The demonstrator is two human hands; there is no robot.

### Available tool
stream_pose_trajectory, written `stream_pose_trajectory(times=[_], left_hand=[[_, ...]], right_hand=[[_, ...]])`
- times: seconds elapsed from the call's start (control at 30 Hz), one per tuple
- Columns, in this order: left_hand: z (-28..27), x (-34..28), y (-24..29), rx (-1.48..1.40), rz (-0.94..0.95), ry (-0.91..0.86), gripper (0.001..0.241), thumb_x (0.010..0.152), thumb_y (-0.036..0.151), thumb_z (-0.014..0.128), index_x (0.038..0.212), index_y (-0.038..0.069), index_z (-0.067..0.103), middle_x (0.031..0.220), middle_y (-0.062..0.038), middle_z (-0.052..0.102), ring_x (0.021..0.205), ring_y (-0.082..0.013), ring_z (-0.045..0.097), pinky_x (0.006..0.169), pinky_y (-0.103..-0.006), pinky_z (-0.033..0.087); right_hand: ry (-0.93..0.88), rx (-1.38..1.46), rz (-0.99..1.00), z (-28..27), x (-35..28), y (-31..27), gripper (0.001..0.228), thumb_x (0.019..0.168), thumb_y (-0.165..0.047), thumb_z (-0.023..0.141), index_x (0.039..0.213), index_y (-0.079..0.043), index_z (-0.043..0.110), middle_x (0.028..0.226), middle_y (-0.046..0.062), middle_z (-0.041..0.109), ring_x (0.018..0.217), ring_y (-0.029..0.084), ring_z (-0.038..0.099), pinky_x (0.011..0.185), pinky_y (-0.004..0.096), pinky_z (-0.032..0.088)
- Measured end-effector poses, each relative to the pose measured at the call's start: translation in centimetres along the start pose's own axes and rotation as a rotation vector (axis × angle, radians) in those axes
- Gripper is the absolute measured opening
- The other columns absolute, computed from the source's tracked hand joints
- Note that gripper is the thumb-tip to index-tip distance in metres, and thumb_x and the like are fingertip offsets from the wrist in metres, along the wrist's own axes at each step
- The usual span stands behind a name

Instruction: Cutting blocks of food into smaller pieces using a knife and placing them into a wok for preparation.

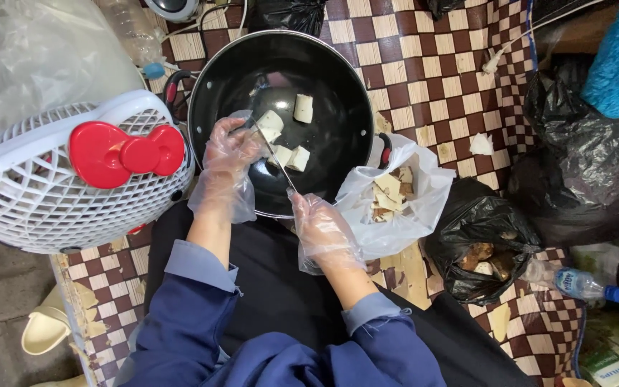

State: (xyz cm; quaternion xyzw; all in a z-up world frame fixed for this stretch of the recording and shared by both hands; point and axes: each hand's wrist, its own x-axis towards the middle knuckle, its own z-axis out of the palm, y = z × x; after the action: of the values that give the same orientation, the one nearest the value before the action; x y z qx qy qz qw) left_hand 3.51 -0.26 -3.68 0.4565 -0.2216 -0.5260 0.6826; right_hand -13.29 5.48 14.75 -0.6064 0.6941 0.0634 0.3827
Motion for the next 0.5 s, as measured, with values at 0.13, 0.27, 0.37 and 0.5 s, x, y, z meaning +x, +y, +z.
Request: stream_pose_trajectory(times=[0.13, 0.27, 0.37, 0.5], left_hand=[[-0.3, 0.3, 0.2, 0.051, -0.002, -0.008, 0.051, 0.082, 0.004, 0.086, 0.124, 0.013, 0.057, 0.099, -0.014, 0.072, 0.087, -0.0188, 0.075, 0.076, -0.0311, 0.068], [2.1, -0.5, 1.3, 0.074, -0.082, 0.024, 0.057, 0.082, 0.011, 0.087, 0.128, 0.014, 0.053, 0.104, -0.014, 0.069, 0.09, -0.0175, 0.07, 0.078, -0.0305, 0.067], [-0.7, 1.7, -3.3, 0.033, -0.155, -0.025, 0.052, 0.084, 0.01, 0.084, 0.127, 0.013, 0.054, 0.107, -0.011, 0.071, 0.093, -0.0152, 0.07, 0.079, -0.0286, 0.065], [2.3, -0.1, 1.7, -0.012, -0.27, 0.093, 0.047, 0.083, 0.004, 0.081, 0.122, 0.005, 0.054, 0.13, -0.019, 0.058, 0.107, -0.0262, 0.069, 0.093, -0.0401, 0.065]], right_hand=[[-0.044, 0.057, -0.037, -1.3, -0.4, -0.5, 0.065, 0.103, -0.058, 0.034, 0.118, -0.007, 0.072, 0.112, 0.023, 0.074, 0.118, 0.039, 0.066, 0.105, 0.048, 0.05], [-0.004, 0.06, -0.004, -0.2, 0.3, 0.2, 0.059, 0.105, -0.053, 0.037, 0.118, -0.007, 0.071, 0.114, 0.021, 0.074, 0.119, 0.035, 0.065, 0.104, 0.047, 0.051], [-0.072, -0.016, 0.011, -0.5, 1.4, 1.0, 0.073, 0.102, -0.065, 0.026, 0.125, -0.009, 0.067, 0.121, 0.02, 0.071, 0.126, 0.033, 0.061, 0.112, 0.043, 0.046], [-0.103, 0.023, 0.113, -3.1, 0.0, -0.6, 0.086, 0.101, -0.07, 0.017, 0.122, -0.002, 0.067, 0.125, 0.027, 0.067, 0.129, 0.041, 0.057, 0.115, 0.051, 0.04]])
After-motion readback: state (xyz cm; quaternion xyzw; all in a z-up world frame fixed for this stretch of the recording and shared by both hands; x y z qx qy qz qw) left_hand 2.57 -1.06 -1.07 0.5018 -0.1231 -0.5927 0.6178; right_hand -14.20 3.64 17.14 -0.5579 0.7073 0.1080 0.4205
